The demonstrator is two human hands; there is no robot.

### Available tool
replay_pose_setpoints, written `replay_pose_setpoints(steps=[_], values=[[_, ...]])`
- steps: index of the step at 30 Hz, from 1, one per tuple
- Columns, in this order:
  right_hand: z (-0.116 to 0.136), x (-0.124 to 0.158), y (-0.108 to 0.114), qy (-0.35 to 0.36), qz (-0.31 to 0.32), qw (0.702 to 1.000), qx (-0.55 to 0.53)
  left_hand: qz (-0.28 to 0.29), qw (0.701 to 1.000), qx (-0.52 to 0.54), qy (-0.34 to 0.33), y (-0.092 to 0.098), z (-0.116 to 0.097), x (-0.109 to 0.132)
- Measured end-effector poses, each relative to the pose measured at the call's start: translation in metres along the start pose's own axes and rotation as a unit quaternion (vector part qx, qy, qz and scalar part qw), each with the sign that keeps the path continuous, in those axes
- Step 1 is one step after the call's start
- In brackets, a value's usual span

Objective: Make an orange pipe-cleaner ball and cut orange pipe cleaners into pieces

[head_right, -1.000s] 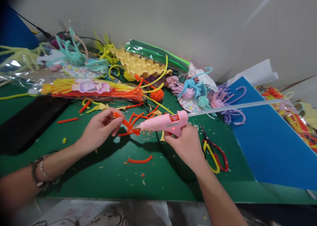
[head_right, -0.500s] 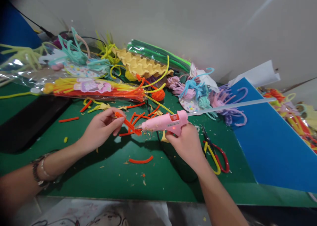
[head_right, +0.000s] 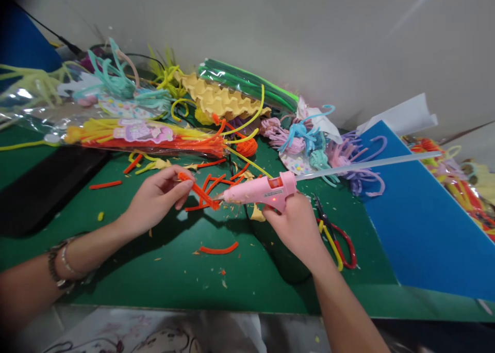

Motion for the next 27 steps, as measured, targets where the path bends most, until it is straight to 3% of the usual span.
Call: replay_pose_setpoints(steps=[22, 27], values=[[-0.002, 0.001, -0.003, 0.019, 0.027, 0.999, 0.043, -0.003, 1.000, -0.007, -0.007, 0.002, -0.004, 0.000], [-0.010, 0.001, 0.002, 0.028, 0.029, 0.995, 0.093, -0.004, 1.000, -0.012, -0.008, 0.003, -0.005, -0.001]])
Point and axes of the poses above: each hand's wrist, its own x-axis away from the middle knuckle, its own y-axis out of the back of the hand, z = x × y, the point moved 10 cm from there along -x, towards the middle knuckle, and after that the axes turned 14 degrees about x, right-handed, at the moved point
